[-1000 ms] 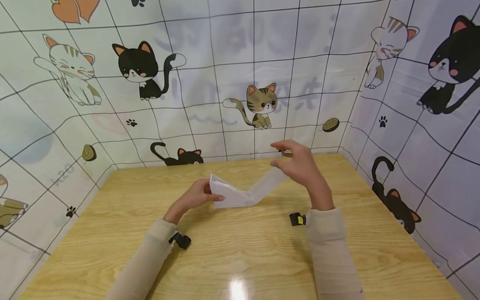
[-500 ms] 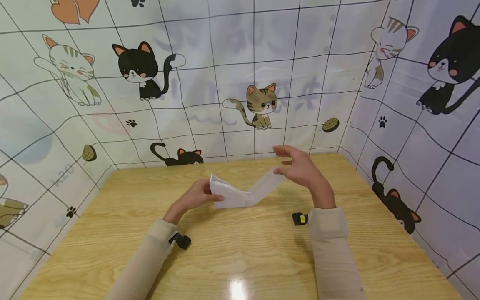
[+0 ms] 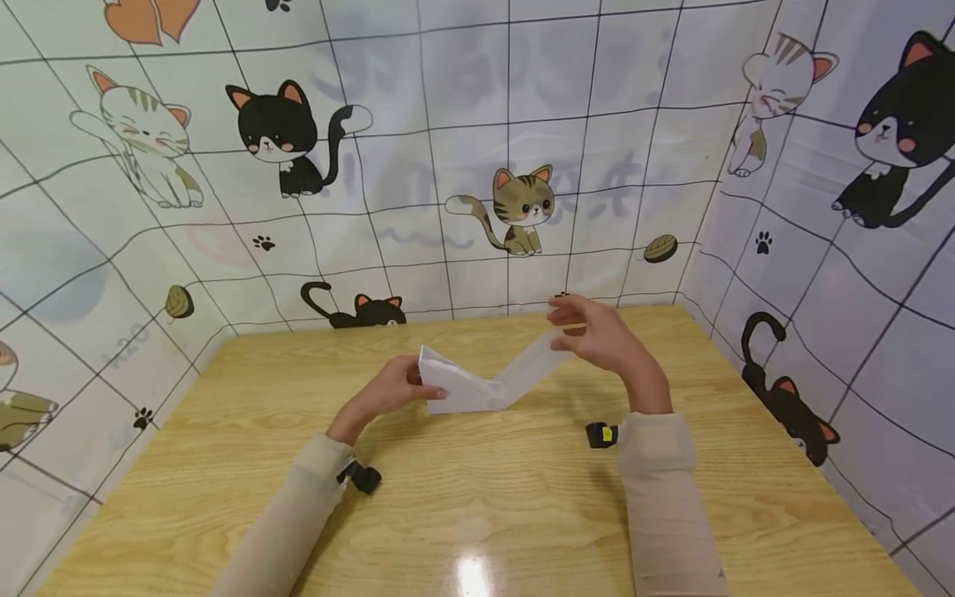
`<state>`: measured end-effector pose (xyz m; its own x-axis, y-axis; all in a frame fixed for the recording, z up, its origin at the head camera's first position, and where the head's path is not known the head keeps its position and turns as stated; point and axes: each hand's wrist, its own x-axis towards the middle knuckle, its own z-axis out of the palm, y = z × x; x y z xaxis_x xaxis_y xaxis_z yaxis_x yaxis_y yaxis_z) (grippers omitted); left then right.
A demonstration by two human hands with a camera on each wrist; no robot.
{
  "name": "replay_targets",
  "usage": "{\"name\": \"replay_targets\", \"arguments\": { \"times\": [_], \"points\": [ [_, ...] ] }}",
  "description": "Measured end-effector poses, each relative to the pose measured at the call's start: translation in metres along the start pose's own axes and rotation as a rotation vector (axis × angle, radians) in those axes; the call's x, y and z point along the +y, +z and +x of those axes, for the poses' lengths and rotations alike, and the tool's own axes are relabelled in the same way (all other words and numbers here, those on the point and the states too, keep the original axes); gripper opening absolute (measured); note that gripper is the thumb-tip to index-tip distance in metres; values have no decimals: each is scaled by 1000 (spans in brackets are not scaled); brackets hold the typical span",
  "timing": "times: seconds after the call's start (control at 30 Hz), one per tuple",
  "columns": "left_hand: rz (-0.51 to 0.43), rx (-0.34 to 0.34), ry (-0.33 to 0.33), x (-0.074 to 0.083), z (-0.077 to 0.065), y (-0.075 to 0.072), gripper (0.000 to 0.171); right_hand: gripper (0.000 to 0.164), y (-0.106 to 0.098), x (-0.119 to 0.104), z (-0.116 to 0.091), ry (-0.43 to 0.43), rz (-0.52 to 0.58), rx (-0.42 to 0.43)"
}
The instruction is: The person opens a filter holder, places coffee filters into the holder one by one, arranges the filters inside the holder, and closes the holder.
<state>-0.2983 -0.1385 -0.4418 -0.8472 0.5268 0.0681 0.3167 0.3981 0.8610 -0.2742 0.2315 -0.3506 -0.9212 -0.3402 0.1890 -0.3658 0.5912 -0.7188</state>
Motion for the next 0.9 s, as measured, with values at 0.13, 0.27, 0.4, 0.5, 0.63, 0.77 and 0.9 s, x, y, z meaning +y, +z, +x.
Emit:
{"name": "replay_targets", "arguments": {
  "times": [0.13, 0.27, 0.4, 0.5, 0.63, 0.77, 0.9],
  "points": [
    [6, 2, -3, 0, 1, 1, 43, 61, -2, 5, -1, 18, -35, -11],
    [13, 2, -6, 0, 1, 2, 45, 57, -2, 7, -2, 26, -74, -26],
    [16, -5, -5, 0, 2, 2, 44, 52, -1, 10, -2, 39, -66, -59],
    [19, -14, -1, 4, 2, 0, 42, 53, -1, 12, -1, 43, -36, -84],
    [13, -24, 10, 23, -6, -2, 38, 53, -1, 13, -1, 48, -10, -98],
    [2, -21, 27, 36, -13, -4, 36, 54, -1, 12, -1, 50, -8, -102],
    [2, -21, 25, 37, -13, -4, 36, 54, -1, 13, -1, 56, 2, -102]
  ]
}}
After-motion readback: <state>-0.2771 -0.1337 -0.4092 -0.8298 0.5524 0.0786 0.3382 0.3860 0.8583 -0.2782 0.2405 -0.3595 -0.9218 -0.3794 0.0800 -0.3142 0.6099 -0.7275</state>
